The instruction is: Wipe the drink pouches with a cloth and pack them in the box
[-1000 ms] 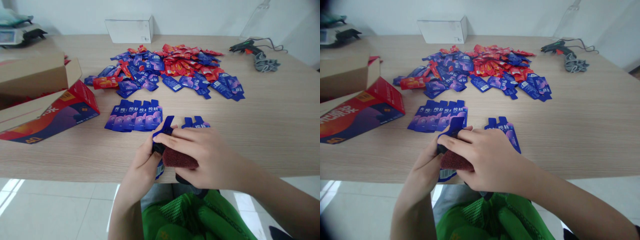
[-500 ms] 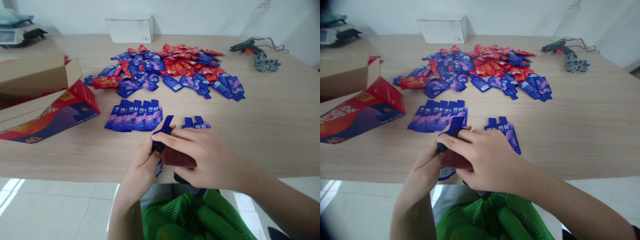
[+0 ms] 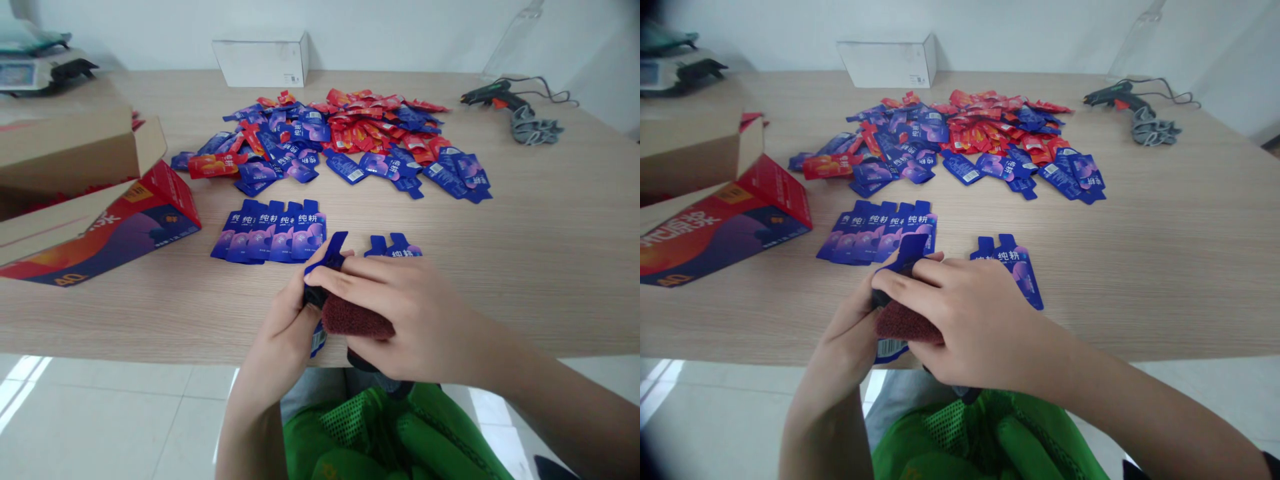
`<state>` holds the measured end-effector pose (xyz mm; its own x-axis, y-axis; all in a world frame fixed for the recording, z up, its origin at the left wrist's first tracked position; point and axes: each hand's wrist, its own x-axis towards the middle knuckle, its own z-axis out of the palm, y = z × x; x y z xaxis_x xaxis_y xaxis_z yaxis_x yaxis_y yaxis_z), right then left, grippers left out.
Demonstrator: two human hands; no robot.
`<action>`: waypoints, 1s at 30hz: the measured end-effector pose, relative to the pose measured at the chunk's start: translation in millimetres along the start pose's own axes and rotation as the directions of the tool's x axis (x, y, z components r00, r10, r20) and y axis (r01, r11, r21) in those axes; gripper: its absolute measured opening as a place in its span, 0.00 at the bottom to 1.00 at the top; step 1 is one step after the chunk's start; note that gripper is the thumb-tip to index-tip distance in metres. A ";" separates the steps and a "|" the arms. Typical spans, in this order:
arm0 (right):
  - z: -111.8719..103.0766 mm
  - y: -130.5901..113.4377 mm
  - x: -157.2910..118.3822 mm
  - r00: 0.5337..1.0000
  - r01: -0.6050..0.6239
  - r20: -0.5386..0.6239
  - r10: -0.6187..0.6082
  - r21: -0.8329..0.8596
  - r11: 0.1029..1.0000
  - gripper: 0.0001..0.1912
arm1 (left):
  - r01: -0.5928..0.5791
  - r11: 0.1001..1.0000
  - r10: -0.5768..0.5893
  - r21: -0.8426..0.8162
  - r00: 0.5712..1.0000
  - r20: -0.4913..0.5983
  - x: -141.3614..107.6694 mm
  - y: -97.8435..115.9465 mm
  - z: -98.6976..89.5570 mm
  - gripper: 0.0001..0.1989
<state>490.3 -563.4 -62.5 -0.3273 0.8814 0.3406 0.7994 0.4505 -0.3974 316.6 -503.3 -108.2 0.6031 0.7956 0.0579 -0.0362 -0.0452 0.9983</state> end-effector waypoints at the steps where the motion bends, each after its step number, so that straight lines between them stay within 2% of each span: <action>1: 0.1 0.1 -0.4 1.000 0.008 -0.002 -0.008 -0.010 1.000 0.26 | 0.002 1.000 -0.002 0.004 1.000 0.000 -0.7 -0.7 -0.5 0.22; 4: -0.5 1.1 -1.4 1.000 0.025 -0.012 -0.026 -0.015 1.000 0.23 | 0.018 1.000 -0.017 -0.018 1.000 0.018 -2.5 -2.1 -1.7 0.27; 6: -1.4 1.3 -1.3 0.999 0.029 -0.021 -0.030 -0.008 1.000 0.22 | -0.012 1.000 0.013 -0.021 1.000 0.022 -3.2 -1.0 -2.3 0.28; 9: -2.9 0.5 -0.5 0.999 0.026 -0.021 -0.026 0.008 1.000 0.25 | -0.043 0.999 0.043 -0.003 0.999 -0.012 -3.6 2.0 -2.5 0.25; 13: -3.5 -1.2 0.1 1.000 -0.011 0.006 0.011 0.026 1.000 0.31 | -0.003 1.000 0.003 0.004 0.999 -0.046 -3.2 2.3 -1.3 0.20; 16: -2.4 -0.5 -0.6 1.000 -0.016 0.006 0.016 0.014 1.000 0.30 | 0.006 1.000 -0.006 -0.020 1.000 -0.003 -2.0 1.4 -1.0 0.19; 21: 0.0 3.0 -1.7 1.000 0.025 -0.012 -0.025 -0.024 0.999 0.29 | -0.046 0.998 0.046 0.038 0.999 -0.007 -0.2 4.3 -1.6 0.20; 25: 0.6 3.5 -2.3 1.000 0.021 0.004 -0.021 -0.023 1.000 0.27 | -0.021 0.999 0.023 0.046 0.999 -0.029 -0.4 5.1 -0.7 0.18; 30: -1.0 0.8 -1.5 1.000 -0.025 0.010 0.025 0.058 0.998 0.26 | 0.017 1.000 -0.017 0.012 1.000 -0.005 -0.2 1.2 0.1 0.20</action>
<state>491.9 -564.5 -62.5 -0.3122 0.8936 0.3226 0.7767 0.4356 -0.4549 316.5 -503.5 -107.0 0.5998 0.7991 0.0410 -0.0161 -0.0392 0.9991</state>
